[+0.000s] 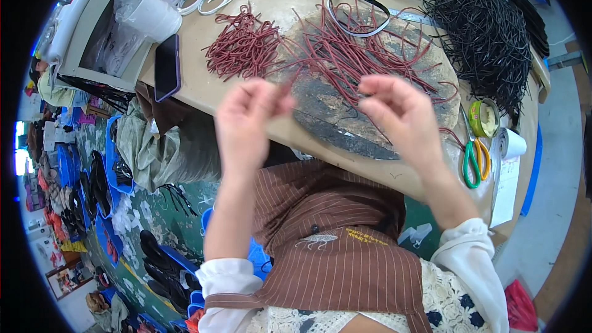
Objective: The person sits at a cluttered workbench and repeatedly ties knots in short lengths of maroon cord. They pick up individual cords, form loops, and pull them tight by hand, placing the finished knotted pieces onto a pile on the table. The workspace contains piles of maroon and black cords, scissors, and other miscellaneous items.
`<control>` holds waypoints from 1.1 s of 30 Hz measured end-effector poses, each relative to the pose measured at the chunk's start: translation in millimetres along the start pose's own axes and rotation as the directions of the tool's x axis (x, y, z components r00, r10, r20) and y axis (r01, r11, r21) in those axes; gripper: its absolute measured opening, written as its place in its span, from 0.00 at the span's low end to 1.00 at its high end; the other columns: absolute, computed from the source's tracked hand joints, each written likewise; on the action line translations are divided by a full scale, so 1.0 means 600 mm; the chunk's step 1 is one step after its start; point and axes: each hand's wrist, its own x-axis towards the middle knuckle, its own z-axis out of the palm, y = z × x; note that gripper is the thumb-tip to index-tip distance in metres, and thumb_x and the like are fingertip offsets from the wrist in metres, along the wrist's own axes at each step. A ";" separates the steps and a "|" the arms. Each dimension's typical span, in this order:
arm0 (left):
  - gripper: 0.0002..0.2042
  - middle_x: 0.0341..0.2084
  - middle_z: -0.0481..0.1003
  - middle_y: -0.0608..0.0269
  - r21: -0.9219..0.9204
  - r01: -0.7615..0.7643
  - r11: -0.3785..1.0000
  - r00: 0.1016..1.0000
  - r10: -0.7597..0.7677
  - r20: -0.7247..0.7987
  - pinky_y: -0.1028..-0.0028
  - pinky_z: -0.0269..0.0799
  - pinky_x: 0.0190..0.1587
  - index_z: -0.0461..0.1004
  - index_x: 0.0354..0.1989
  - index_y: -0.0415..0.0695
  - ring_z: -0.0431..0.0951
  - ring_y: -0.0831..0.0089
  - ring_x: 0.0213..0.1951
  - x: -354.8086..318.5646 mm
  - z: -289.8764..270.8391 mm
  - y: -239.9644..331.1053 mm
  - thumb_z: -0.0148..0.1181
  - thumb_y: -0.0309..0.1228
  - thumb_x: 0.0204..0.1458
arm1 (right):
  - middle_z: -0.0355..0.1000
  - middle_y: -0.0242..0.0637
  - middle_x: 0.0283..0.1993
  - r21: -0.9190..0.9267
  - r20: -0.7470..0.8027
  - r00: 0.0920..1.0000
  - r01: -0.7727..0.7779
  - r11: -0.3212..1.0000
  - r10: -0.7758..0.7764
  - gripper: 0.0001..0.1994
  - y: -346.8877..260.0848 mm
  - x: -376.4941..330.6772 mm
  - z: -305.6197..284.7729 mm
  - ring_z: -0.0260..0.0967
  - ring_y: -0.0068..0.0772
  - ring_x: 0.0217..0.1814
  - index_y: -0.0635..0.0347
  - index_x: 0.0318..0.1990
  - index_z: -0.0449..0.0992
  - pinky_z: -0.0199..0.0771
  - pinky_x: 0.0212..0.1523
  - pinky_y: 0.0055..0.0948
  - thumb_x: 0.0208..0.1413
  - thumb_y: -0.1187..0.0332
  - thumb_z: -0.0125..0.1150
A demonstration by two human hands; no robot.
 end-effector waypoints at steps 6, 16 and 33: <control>0.12 0.41 0.72 0.51 0.837 -0.396 0.379 0.745 0.666 0.051 0.74 0.65 0.49 0.71 0.43 0.36 0.72 0.64 0.45 0.127 -0.038 -0.002 0.50 0.28 0.53 | 0.71 0.45 0.30 -0.758 0.129 0.970 0.229 0.611 -0.204 0.10 0.005 0.111 0.019 0.68 0.44 0.34 0.64 0.29 0.72 0.68 0.35 0.38 0.48 0.65 0.56; 0.16 0.37 0.73 0.64 0.568 -0.751 0.337 0.617 0.663 0.423 0.63 0.57 0.54 0.74 0.41 0.48 0.71 0.69 0.46 -0.003 0.052 -0.010 0.57 0.23 0.40 | 0.68 0.34 0.21 -0.124 0.326 0.945 0.014 0.992 0.027 0.06 -0.089 0.003 -0.027 0.64 0.20 0.20 0.66 0.28 0.69 0.65 0.23 0.21 0.51 0.71 0.54; 0.10 0.24 0.72 0.67 0.324 -0.946 0.015 0.247 0.680 0.690 0.74 0.70 0.30 0.76 0.32 0.47 0.74 0.69 0.27 0.070 0.100 0.110 0.56 0.23 0.38 | 0.69 0.26 0.22 -0.111 0.466 0.883 -0.008 0.994 0.059 0.09 -0.104 0.033 -0.078 0.51 0.06 0.16 0.62 0.32 0.73 0.49 0.16 0.08 0.55 0.66 0.51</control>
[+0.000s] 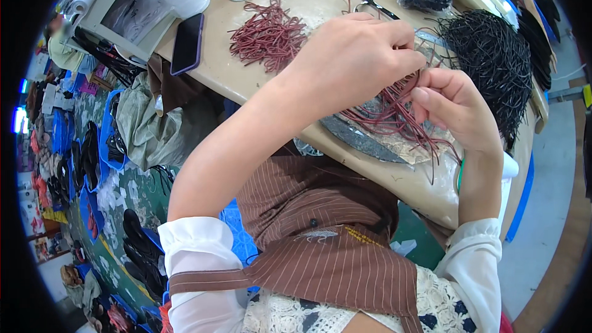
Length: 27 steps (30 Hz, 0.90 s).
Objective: The person sits at a cluttered workbench and repeatedly ties knots in short lengths of maroon cord. They pick up individual cords, form loops, and pull them tight by hand, placing the finished knotted pieces onto a pile on the table. The workspace contains piles of maroon and black cords, scissors, and other miscellaneous items.
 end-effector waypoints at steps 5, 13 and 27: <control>0.12 0.24 0.72 0.64 -0.220 0.233 0.947 0.972 -0.227 0.054 0.76 0.69 0.26 0.76 0.33 0.45 0.73 0.70 0.25 -0.047 -0.029 0.026 0.57 0.19 0.38 | 0.70 0.28 0.26 0.268 0.038 0.999 0.000 0.963 -0.010 0.09 0.030 0.002 0.029 0.54 0.09 0.16 0.64 0.35 0.72 0.55 0.17 0.11 0.55 0.68 0.49; 0.09 0.26 0.73 0.61 -0.174 0.442 0.880 0.881 -0.462 -0.099 0.81 0.68 0.29 0.76 0.32 0.39 0.73 0.75 0.27 -0.106 -0.112 0.051 0.57 0.16 0.42 | 0.71 0.52 0.32 -0.358 0.167 0.985 0.105 0.928 -0.047 0.12 0.142 0.001 0.246 0.72 0.42 0.31 0.73 0.38 0.69 0.71 0.31 0.34 0.52 0.70 0.50; 0.12 0.22 0.72 0.60 -0.298 0.671 0.679 0.692 -0.718 -0.080 0.82 0.66 0.25 0.77 0.30 0.40 0.72 0.74 0.22 -0.184 -0.212 0.137 0.62 0.15 0.32 | 0.68 0.41 0.20 -0.290 -0.099 0.990 0.064 0.955 -0.097 0.08 0.032 0.033 0.114 0.67 0.37 0.22 0.63 0.29 0.73 0.66 0.26 0.31 0.50 0.68 0.51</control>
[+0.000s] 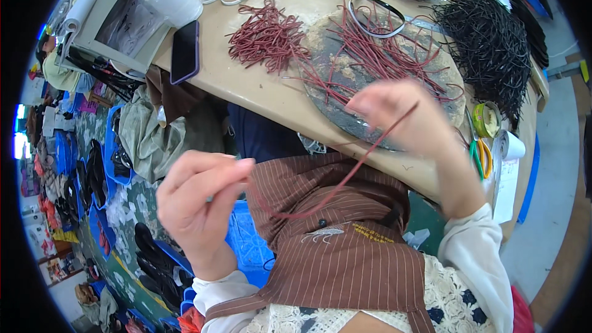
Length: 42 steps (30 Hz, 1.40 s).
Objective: The person sits at a cluttered workbench and repeatedly ties knots in short lengths of maroon cord. They pick up individual cords, form loops, and pull them tight by hand, placing the finished knotted pieces onto a pile on the table. The workspace contains piles of maroon and black cords, scissors, and other miscellaneous items.
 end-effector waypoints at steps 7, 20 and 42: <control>0.08 0.21 0.72 0.61 0.036 -0.023 0.999 0.976 0.015 0.215 0.79 0.64 0.23 0.77 0.30 0.39 0.71 0.73 0.22 0.029 0.111 -0.007 0.60 0.19 0.38 | 0.73 0.35 0.30 -0.193 -0.087 0.996 -0.026 0.981 0.010 0.12 0.010 0.014 -0.101 0.67 0.20 0.27 0.67 0.39 0.73 0.67 0.29 0.21 0.51 0.67 0.54; 0.08 0.25 0.74 0.62 -0.537 0.739 0.407 0.673 -0.434 0.599 0.81 0.71 0.34 0.74 0.35 0.35 0.74 0.79 0.28 0.020 0.140 -0.034 0.55 0.27 0.50 | 0.70 0.29 0.30 0.662 0.377 0.926 -0.263 0.702 -0.009 0.06 -0.001 -0.015 -0.007 0.63 0.12 0.27 0.64 0.33 0.71 0.62 0.26 0.11 0.51 0.70 0.56; 0.09 0.31 0.75 0.59 -0.678 0.674 0.294 0.724 -0.449 0.524 0.78 0.72 0.39 0.72 0.39 0.34 0.76 0.75 0.34 0.007 0.185 -0.057 0.54 0.26 0.51 | 0.67 0.34 0.33 0.543 -0.102 0.995 0.056 0.838 0.000 0.14 -0.019 0.004 0.017 0.67 0.18 0.31 0.68 0.44 0.64 0.69 0.33 0.16 0.48 0.78 0.55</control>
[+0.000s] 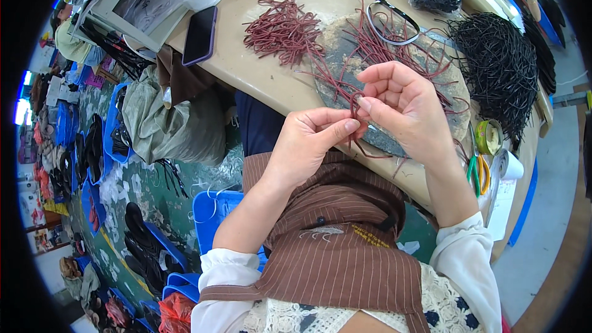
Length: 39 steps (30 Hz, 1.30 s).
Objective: The person sits at a cluttered workbench and repeatedly ties knots in short lengths of maroon cord. They pick up individual cords, form loops, and pull them tight by hand, placing the finished knotted pieces onto a pile on the table. The workspace contains piles of maroon and black cords, scissors, and other miscellaneous items.
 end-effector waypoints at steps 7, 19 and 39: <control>0.07 0.30 0.75 0.60 -0.321 -0.090 0.943 0.974 0.015 -0.228 0.73 0.72 0.40 0.70 0.37 0.39 0.76 0.71 0.34 0.005 -0.010 -0.013 0.52 0.29 0.53 | 0.68 0.38 0.38 -0.030 0.117 0.985 -0.125 0.992 0.127 0.28 0.083 -0.046 0.019 0.67 0.25 0.39 0.65 0.54 0.55 0.67 0.42 0.24 0.46 0.73 0.61; 0.09 0.31 0.75 0.58 -0.311 0.295 0.904 0.955 -0.283 0.083 0.76 0.75 0.33 0.70 0.38 0.37 0.76 0.73 0.31 -0.035 0.020 0.003 0.53 0.28 0.52 | 0.69 0.25 0.25 -0.750 0.319 0.902 0.428 0.504 -0.291 0.04 -0.029 -0.037 -0.039 0.66 0.24 0.30 0.51 0.26 0.77 0.50 0.45 0.29 0.40 0.69 0.64; 0.36 0.23 0.74 0.56 -0.121 -0.071 0.990 0.984 0.089 0.151 0.74 0.72 0.34 0.40 0.62 0.39 0.76 0.71 0.28 -0.048 0.052 0.030 0.54 0.16 0.46 | 0.70 0.32 0.28 -0.009 0.275 0.955 -0.110 0.994 0.108 0.03 -0.003 -0.019 -0.036 0.67 0.16 0.29 0.66 0.32 0.70 0.68 0.29 0.15 0.49 0.78 0.56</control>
